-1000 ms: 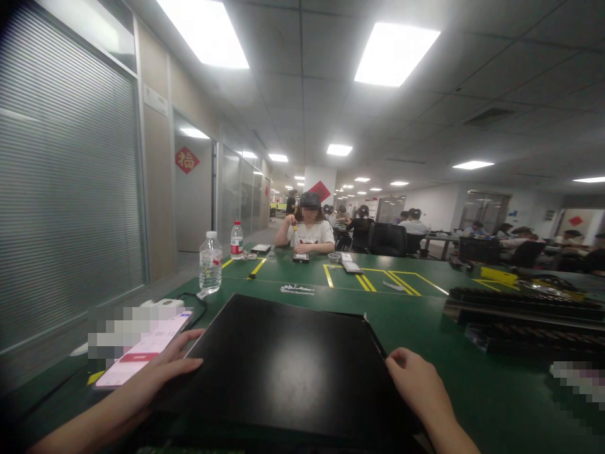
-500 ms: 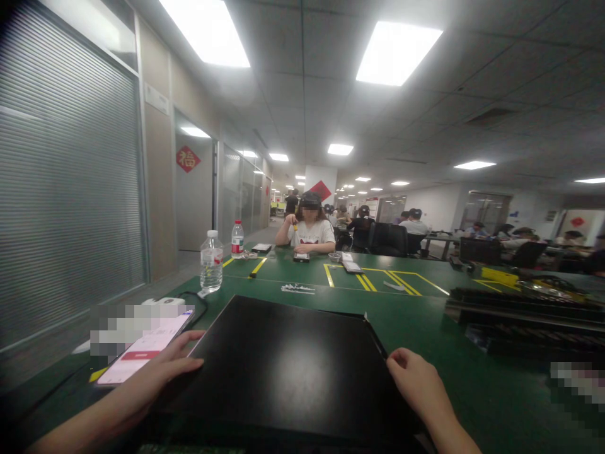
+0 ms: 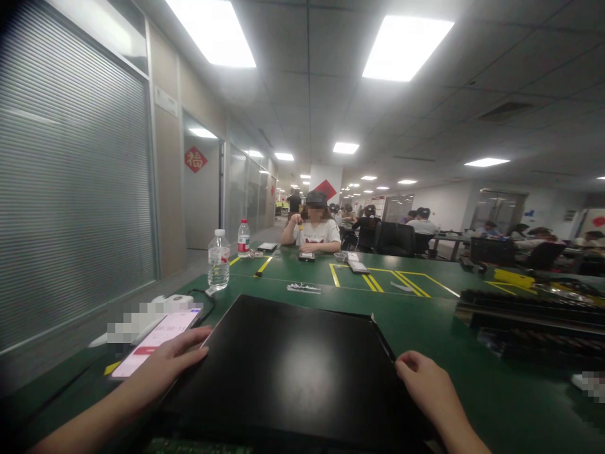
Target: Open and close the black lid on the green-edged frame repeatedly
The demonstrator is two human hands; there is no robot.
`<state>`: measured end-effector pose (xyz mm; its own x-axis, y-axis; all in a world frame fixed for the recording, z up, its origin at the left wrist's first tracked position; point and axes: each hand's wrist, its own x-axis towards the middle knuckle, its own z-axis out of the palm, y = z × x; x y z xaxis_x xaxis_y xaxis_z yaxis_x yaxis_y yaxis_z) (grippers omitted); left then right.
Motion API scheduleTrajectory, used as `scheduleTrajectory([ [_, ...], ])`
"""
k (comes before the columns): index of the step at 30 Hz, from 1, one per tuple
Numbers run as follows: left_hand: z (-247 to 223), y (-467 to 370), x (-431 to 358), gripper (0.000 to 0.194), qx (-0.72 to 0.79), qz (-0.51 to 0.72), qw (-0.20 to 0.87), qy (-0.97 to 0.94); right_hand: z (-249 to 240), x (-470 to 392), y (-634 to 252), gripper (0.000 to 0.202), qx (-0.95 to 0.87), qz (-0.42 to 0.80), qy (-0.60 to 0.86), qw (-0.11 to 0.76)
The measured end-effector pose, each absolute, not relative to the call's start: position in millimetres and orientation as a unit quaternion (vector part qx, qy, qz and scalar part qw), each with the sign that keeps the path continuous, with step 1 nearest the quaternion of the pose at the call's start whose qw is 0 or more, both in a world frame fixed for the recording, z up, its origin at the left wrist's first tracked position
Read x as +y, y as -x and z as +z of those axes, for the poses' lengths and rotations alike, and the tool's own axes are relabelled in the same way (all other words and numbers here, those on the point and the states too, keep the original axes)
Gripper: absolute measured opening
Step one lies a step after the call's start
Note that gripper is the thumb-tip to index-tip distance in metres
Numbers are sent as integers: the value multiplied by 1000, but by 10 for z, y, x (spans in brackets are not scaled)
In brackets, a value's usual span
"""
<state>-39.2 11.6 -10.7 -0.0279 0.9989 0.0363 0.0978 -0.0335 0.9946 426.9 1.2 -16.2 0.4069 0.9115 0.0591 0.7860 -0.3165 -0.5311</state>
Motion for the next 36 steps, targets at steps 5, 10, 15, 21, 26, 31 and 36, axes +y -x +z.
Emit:
scheduleTrajectory([
  [5, -231, 438, 187, 31, 567, 447, 367, -586, -191, 22, -4271, 25, -525, 137, 799, 259],
  [10, -369, 491, 255, 30, 562, 401, 310, -654, -183, 17, -4267, 24, -530, 130, 799, 253],
  [15, -406, 494, 265, 29, 559, 387, 293, -672, -172, -6, -4241, 25, -535, 116, 796, 260],
  [21, -358, 445, 228, 31, 568, 388, 293, -664, -197, 11, -4260, 26, -524, 126, 802, 258],
  [26, -373, 449, 226, 29, 564, 387, 302, -664, -187, 5, -4262, 29, -506, 156, 806, 264],
  [31, -397, 465, 231, 32, 561, 382, 300, -670, -181, -7, -4251, 30, -502, 166, 803, 274],
  [36, -384, 462, 226, 32, 564, 371, 268, -687, -173, -3, -4252, 28, -507, 150, 807, 263],
])
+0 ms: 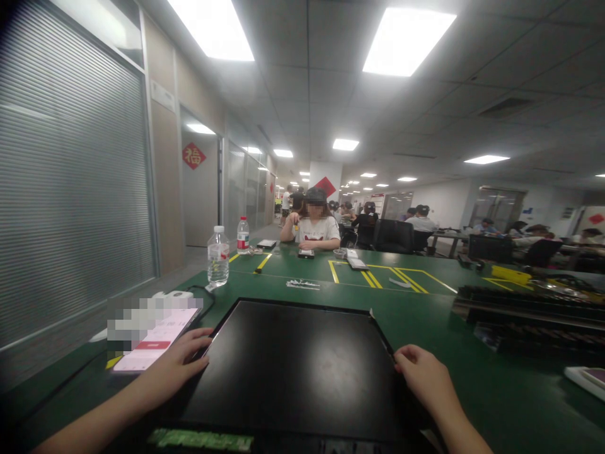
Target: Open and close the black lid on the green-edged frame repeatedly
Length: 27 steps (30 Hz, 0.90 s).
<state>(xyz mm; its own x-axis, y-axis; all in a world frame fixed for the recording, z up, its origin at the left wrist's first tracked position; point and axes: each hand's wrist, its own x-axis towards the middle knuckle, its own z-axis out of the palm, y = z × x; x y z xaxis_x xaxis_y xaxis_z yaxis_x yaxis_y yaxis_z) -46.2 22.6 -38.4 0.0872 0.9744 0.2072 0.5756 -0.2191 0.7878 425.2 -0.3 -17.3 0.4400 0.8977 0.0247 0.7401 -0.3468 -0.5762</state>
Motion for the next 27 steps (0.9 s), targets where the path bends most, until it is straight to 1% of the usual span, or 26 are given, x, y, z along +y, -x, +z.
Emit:
scheduleTrajectory([
  [4, -383, 465, 229, 30, 564, 375, 256, -690, -180, -7, -4256, 27, -510, 143, 807, 260],
  [7, -399, 475, 234, 29, 563, 361, 226, -709, -187, -8, -4253, 27, -512, 145, 804, 266],
  [11, -407, 479, 222, 36, 568, 318, 160, -742, -174, -18, -4228, 27, -523, 131, 804, 251],
  [14, -372, 472, 181, 41, 558, 302, 132, -762, -153, -37, -4203, 26, -542, 99, 799, 241],
  [18, -276, 472, 106, 39, 530, 281, 127, -790, -120, -62, -4182, 25, -552, 76, 798, 229],
  [27, -185, 521, 125, 36, 507, 281, 141, -803, 19, -45, -4136, 25, -540, 97, 801, 239],
])
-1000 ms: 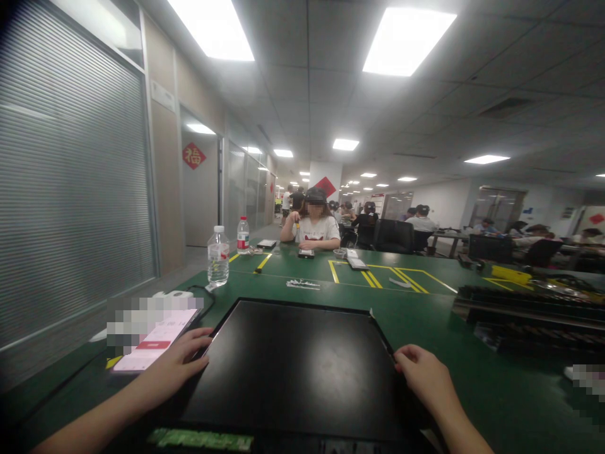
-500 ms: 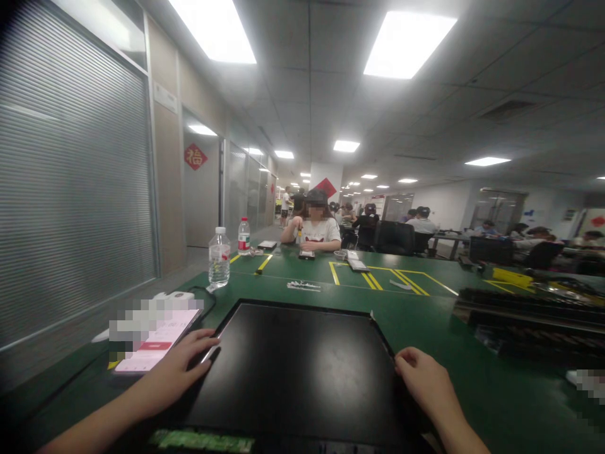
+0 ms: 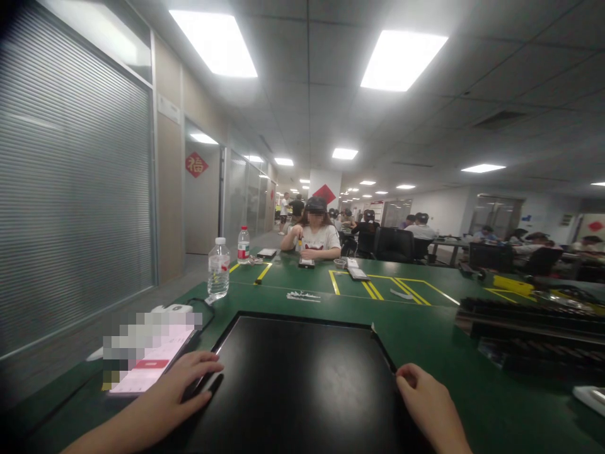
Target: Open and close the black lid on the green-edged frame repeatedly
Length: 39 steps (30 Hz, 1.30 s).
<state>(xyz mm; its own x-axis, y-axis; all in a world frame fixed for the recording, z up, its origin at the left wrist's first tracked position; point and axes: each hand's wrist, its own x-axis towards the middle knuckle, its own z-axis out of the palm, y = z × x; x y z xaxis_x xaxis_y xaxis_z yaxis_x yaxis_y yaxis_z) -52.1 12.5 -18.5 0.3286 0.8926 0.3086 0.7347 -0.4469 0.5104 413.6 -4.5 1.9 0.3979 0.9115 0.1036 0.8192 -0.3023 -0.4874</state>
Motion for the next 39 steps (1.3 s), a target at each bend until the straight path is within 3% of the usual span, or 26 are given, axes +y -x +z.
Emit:
scheduleTrajectory([
  [19, -90, 494, -41, 40, 478, 232, 189, -825, -99, -99, -4129, 24, -553, 84, 792, 246],
  [39, 43, 604, -78, 62, 418, 175, 226, -862, -166, -51, -4174, 24, -551, 76, 790, 258],
])
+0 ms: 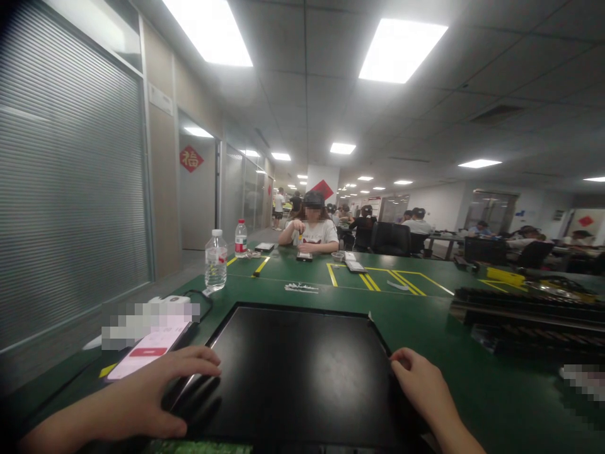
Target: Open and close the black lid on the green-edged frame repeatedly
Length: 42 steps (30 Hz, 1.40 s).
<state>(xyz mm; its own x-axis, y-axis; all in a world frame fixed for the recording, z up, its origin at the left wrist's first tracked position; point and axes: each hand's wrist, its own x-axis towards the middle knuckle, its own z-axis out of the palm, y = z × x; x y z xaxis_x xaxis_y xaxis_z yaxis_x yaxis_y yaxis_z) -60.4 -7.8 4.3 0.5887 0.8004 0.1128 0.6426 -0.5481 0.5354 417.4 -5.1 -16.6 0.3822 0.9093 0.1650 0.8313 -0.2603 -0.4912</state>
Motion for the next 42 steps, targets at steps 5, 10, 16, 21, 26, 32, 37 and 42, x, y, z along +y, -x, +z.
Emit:
scheduleTrajectory([
  [5, 86, 559, -121, 60, 397, 165, 233, -872, -161, -68, -4167, 23, -556, 74, 786, 260],
  [10, 98, 537, -127, 63, 396, 166, 240, -871, -147, -74, -4170, 23, -554, 82, 789, 255],
  [16, 158, 504, -155, 62, 394, 169, 246, -869, -153, -68, -4184, 23, -555, 82, 787, 256],
  [21, 146, 525, -159, 62, 399, 160, 245, -869, -159, -73, -4172, 24, -550, 88, 790, 257],
  [26, 41, 572, -115, 63, 383, 175, 236, -875, -173, -71, -4171, 25, -551, 85, 790, 254],
  [32, -31, 604, -83, 66, 383, 172, 230, -878, -166, -70, -4149, 24, -549, 80, 793, 252],
  [37, -13, 617, -96, 65, 385, 170, 235, -876, -165, -74, -4133, 24, -554, 70, 790, 255],
  [42, -19, 628, -83, 58, 407, 177, 228, -867, -172, -63, -4160, 25, -553, 81, 789, 254],
])
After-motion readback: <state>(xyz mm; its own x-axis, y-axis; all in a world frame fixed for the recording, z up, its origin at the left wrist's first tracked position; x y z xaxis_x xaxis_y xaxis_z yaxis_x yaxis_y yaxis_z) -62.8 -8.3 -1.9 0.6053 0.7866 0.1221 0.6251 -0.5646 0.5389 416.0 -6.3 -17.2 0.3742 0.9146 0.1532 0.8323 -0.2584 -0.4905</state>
